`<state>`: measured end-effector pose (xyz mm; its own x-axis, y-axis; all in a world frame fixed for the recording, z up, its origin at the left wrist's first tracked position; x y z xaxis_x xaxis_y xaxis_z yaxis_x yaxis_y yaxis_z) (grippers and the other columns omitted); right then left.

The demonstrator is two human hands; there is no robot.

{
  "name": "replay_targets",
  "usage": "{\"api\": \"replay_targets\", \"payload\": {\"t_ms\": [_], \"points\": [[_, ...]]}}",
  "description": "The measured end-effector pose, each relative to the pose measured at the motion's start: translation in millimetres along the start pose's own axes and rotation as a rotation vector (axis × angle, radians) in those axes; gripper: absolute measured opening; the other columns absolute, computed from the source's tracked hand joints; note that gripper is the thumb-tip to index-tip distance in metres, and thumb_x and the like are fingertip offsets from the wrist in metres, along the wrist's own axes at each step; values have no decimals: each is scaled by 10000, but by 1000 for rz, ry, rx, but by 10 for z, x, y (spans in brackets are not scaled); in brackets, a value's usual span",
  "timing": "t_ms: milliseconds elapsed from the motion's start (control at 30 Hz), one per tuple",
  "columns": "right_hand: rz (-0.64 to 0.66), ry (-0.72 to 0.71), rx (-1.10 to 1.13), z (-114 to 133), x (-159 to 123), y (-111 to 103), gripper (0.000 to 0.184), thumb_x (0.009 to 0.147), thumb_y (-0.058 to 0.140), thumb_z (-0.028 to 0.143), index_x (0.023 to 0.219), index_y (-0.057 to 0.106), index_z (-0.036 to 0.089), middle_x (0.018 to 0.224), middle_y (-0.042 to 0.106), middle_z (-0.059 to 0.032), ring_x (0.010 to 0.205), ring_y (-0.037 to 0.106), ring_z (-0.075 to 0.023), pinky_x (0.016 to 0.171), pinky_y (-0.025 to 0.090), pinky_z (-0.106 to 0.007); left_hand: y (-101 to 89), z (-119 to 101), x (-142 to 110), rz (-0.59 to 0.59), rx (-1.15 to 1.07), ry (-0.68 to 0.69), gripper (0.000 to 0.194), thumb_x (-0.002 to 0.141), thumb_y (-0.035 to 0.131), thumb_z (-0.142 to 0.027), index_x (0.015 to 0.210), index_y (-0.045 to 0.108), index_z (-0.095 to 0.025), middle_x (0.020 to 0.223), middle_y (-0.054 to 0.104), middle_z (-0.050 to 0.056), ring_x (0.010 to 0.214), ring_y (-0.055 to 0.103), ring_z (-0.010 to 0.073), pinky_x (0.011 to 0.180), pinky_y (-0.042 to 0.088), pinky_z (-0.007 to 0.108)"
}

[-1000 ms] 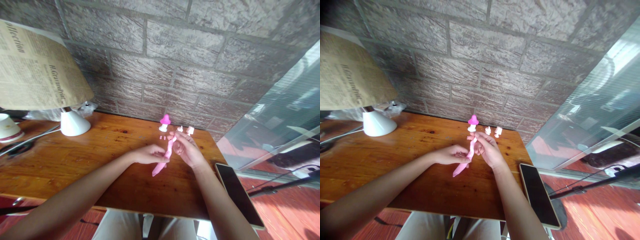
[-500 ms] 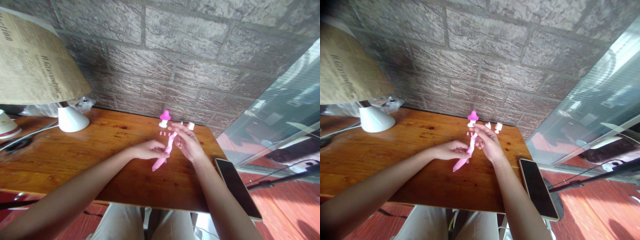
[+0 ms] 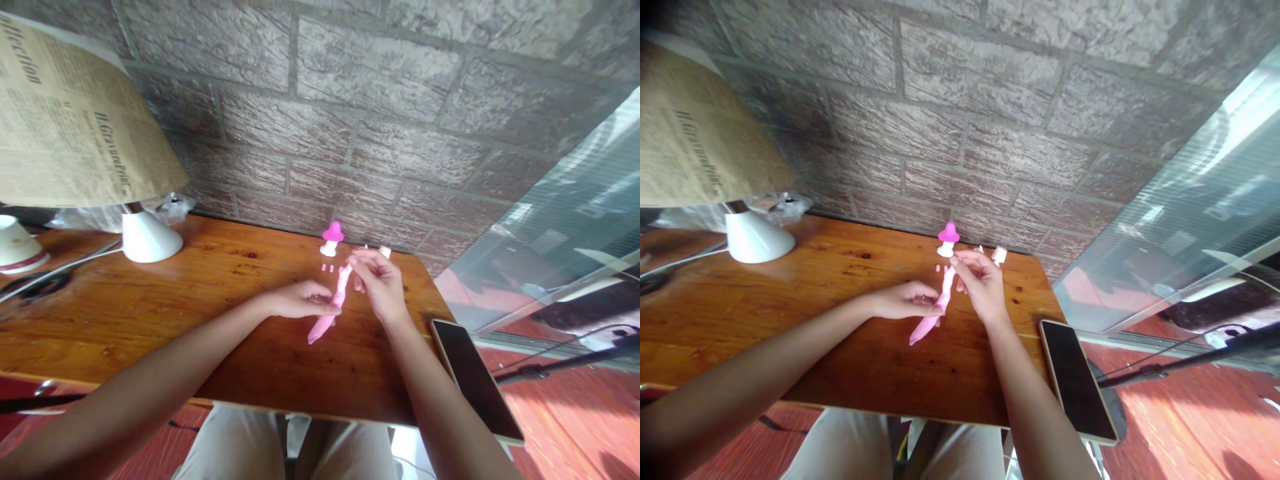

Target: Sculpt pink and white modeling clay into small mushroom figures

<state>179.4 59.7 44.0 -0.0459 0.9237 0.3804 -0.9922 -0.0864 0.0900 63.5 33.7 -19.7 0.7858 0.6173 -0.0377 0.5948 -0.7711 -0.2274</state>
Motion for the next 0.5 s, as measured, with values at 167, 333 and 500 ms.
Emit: {"api": "replay_targets", "payload": {"t_ms": [167,333,500], "points": [[-9,-44,-59,54,-13,29,285,698,835,370,912,733,211,839,737,3,428,508,-44,387,431,-194,-11,6,-3,2,-19,7,417,839,672,-545,855,678,-128,849,743,65,840,686,192,797,494,289],[-46,-53,-109,48,-11,-14,271,695,834,390,869,754,198,719,718,9,411,487,-56,377,423,-206,-16,13,-3,-5,-11,5,403,843,673,-531,848,677,-128,890,747,72,863,685,197,806,493,294],[-52,-36,-147,28,-3,-39,276,711,821,410,867,768,188,645,694,13,408,473,-63,378,407,-210,-18,5,2,-8,7,8,427,837,669,-548,860,679,-122,896,747,81,863,684,205,806,493,304]]}}
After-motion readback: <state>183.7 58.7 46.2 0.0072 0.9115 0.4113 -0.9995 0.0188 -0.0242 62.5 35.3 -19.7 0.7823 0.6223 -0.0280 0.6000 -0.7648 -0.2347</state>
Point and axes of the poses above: each hand's wrist, its own x-axis towards the middle knuckle, its own y-axis out of the palm, z = x × y, the point moved 9 cm from there along x, towards the middle knuckle
